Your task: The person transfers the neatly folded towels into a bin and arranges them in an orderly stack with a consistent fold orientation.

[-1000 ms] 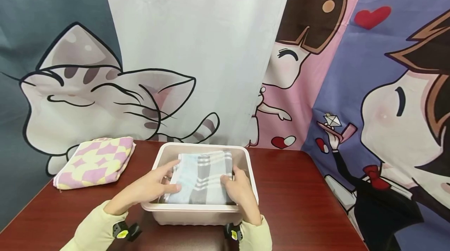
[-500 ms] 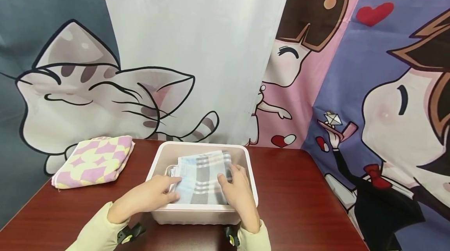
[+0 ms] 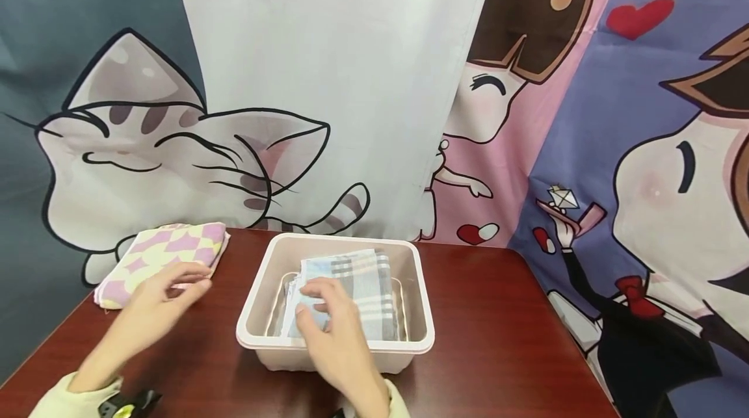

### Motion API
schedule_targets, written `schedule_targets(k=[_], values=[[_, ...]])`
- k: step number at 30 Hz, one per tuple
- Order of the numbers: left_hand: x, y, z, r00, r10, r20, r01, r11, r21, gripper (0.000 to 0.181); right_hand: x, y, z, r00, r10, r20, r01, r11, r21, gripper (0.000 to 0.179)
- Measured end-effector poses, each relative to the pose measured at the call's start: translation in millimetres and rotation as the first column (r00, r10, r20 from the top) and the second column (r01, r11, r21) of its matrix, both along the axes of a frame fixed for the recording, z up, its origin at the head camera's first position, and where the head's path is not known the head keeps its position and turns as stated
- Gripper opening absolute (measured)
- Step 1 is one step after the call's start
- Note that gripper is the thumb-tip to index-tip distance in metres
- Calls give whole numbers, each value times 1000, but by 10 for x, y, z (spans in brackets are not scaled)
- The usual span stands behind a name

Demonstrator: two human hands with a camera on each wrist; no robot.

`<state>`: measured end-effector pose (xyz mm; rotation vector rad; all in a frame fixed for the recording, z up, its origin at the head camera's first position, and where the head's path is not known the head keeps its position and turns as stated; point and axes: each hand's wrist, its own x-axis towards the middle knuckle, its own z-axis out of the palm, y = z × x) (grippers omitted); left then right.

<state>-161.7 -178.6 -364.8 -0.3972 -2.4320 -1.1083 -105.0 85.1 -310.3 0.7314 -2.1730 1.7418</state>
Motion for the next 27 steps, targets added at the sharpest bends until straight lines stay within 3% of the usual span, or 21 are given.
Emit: schedule_targets(k=[3, 6, 9, 13, 17, 20, 22, 24, 25, 27], values=[[0, -255, -115, 985, 171, 0, -171, 985, -3, 15, 49, -158, 6, 998, 48, -39, -47, 999, 22, 20], [9, -444, -230, 956, 289, 54, -288, 957, -26, 18, 78, -300, -40, 992, 85, -91, -77, 993, 87, 21], [30, -595, -335, 929, 351, 113, -349, 936, -45, 24, 113, -436, -124, 982, 126, -140, -105, 983, 149, 19], [21, -756, -467, 907, 400, 130, -399, 916, -31, 38, 107, -614, -310, 967, 143, -211, -94, 969, 226, 16], [-10, -908, -598, 897, 409, 169, -411, 911, -25, 55, 58, -792, -551, 941, 149, -303, -65, 960, 271, 12], [-68, -1061, -679, 873, 397, 282, -401, 915, -45, 71, 55, -925, -674, 934, 199, -298, -120, 957, 263, 10], [-172, -1202, -833, 853, 359, 379, -387, 922, -5, 85, 85, -984, -674, 942, 233, -240, -170, 952, 255, 9], [-328, -1365, -1067, 824, 275, 495, -367, 925, 97, 100, 113, -1044, -679, 952, 270, -147, -238, 949, 207, 10], [-351, -1374, -1088, 810, 228, 540, -366, 916, 162, 103, 116, -1078, -703, 954, 283, -94, -264, 949, 174, 10], [-397, -1391, -1140, 776, 131, 617, -392, 866, 309, 108, 118, -1143, -745, 954, 298, 28, -299, 949, 101, 12]])
